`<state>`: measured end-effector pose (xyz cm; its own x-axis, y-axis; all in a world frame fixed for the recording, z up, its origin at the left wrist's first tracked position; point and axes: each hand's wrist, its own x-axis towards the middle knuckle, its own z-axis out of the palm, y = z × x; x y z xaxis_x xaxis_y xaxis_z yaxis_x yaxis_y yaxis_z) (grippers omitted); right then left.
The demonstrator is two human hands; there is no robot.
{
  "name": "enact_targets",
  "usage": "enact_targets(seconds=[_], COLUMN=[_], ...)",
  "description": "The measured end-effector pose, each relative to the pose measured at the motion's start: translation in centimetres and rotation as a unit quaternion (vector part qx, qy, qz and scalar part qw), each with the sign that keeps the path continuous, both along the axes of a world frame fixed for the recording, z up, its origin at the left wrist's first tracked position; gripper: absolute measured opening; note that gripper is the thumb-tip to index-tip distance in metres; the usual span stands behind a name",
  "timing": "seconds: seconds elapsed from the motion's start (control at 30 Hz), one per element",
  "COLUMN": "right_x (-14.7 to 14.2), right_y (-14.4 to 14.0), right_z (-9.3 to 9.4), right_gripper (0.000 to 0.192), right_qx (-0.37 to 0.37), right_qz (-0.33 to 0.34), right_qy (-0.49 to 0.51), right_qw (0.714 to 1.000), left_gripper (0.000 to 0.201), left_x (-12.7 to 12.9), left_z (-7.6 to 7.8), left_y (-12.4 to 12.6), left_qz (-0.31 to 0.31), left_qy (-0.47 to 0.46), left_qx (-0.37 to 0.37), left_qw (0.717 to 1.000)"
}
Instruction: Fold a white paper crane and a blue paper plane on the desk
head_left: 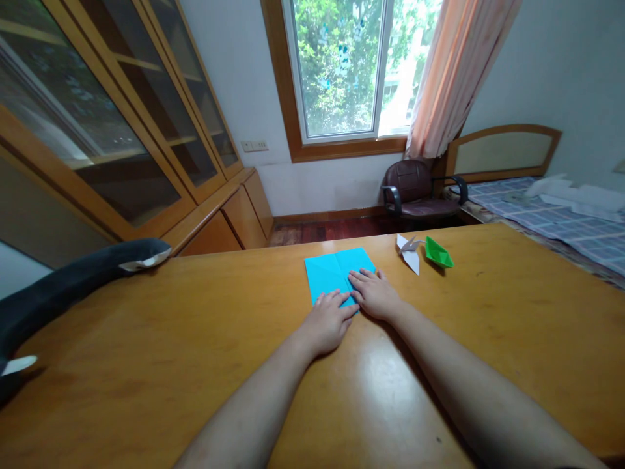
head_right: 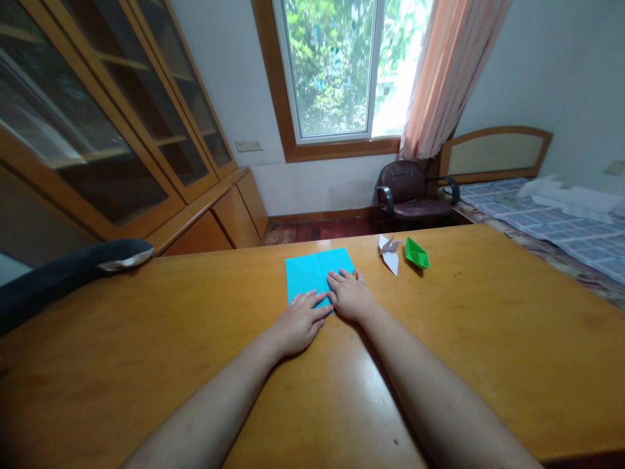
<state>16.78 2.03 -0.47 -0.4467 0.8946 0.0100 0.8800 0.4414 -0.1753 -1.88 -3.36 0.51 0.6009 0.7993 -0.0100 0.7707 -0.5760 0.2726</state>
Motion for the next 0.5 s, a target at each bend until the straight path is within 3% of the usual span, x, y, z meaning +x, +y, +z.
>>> enact_targets(seconds=[0.5], right_x=[0.10], right_y=[0.09], right_z=[-0.18], right_gripper=[0.054], right_qx=[-0.005], right_qz=[0.001], right_qy=[-0.001], right_qw=[1.000], left_gripper=[0.040], left_x=[-0.02], left_z=[0.33], left_y=[-0.01], left_qz=[-0.004], left_qy=[-0.005], left_qx=[-0.017], left_qw=[1.000])
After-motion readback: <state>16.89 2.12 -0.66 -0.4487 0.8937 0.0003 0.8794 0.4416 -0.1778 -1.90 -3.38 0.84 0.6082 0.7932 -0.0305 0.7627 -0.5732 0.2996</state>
